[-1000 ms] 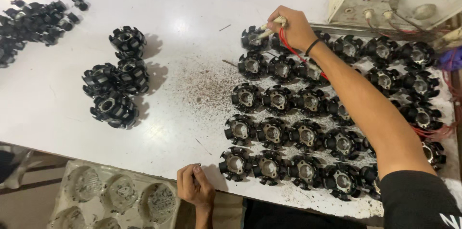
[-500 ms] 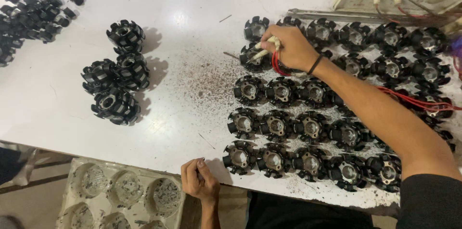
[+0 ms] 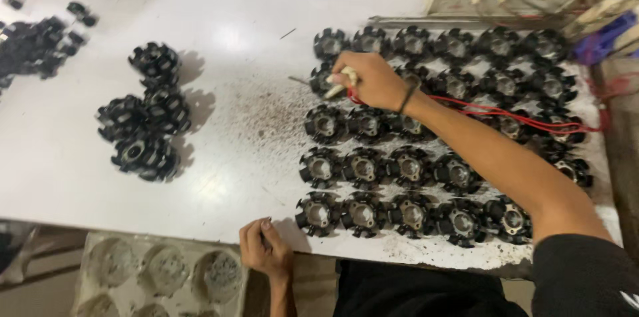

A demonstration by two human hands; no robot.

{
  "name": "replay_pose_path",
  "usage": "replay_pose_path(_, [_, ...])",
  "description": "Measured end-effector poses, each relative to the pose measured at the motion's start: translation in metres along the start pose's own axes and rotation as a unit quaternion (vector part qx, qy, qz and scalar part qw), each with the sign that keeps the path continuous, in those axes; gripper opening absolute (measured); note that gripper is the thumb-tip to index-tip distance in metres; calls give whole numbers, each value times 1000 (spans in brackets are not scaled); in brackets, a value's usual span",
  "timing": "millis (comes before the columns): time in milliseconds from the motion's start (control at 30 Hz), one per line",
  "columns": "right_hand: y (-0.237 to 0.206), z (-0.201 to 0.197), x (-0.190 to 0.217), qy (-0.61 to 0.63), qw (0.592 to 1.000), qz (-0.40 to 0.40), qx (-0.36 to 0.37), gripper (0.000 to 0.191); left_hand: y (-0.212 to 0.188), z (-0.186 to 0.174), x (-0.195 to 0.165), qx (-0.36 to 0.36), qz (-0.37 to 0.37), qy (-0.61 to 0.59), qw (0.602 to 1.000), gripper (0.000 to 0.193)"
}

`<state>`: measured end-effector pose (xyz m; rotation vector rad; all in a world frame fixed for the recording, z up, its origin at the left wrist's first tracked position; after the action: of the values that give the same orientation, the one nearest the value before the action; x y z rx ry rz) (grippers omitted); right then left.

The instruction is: The person uses a blue-handled scraping tool to clean the center bore of black wheel hubs laid out on a workbench, then touches each hub with a red probe lead connected to a testing machine, and later arranges the hubs into a plastic tray before scraping more hubs.

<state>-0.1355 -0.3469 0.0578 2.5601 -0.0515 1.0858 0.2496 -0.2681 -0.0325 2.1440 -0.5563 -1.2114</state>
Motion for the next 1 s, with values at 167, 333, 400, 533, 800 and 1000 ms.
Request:
replay_pose_path(167, [-36,21,-2,23,994,85,61,14,3,-3,1,-21,-8,-36,999,14])
replay_pose_path(333, [-38,36,6,34,997,54,49,15,11,-4,-8,-28,4,-40,999,15])
replay_pose_path(400, [-36,37,14,23,999,21,43,15,14,-3,-10,-28,6,-33,999,16])
replay_pose_path(533, [-45,30,28,9,999,35,33,17,13,-3,-8,-23,-8,-22,999,16])
replay_pose_path(800, [-94,55,69,93,991,-6,98,16,1,-5,2,-33,10,-39,999,14])
replay_pose_path(1000, [-90,62,65,48,993,-42,97,18,2,-5,1,-55,14,-45,997,17])
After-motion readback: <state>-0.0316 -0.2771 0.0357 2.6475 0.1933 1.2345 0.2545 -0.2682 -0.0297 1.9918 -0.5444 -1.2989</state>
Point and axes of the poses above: each hand's wrist, its own y-axis towards the middle knuckle, its own z-axis out of the palm, x = y × z, the point moved 10 cm from there along y, towards the middle knuckle, and after that the axes turned 10 degrees about z, right-handed, at the moved point
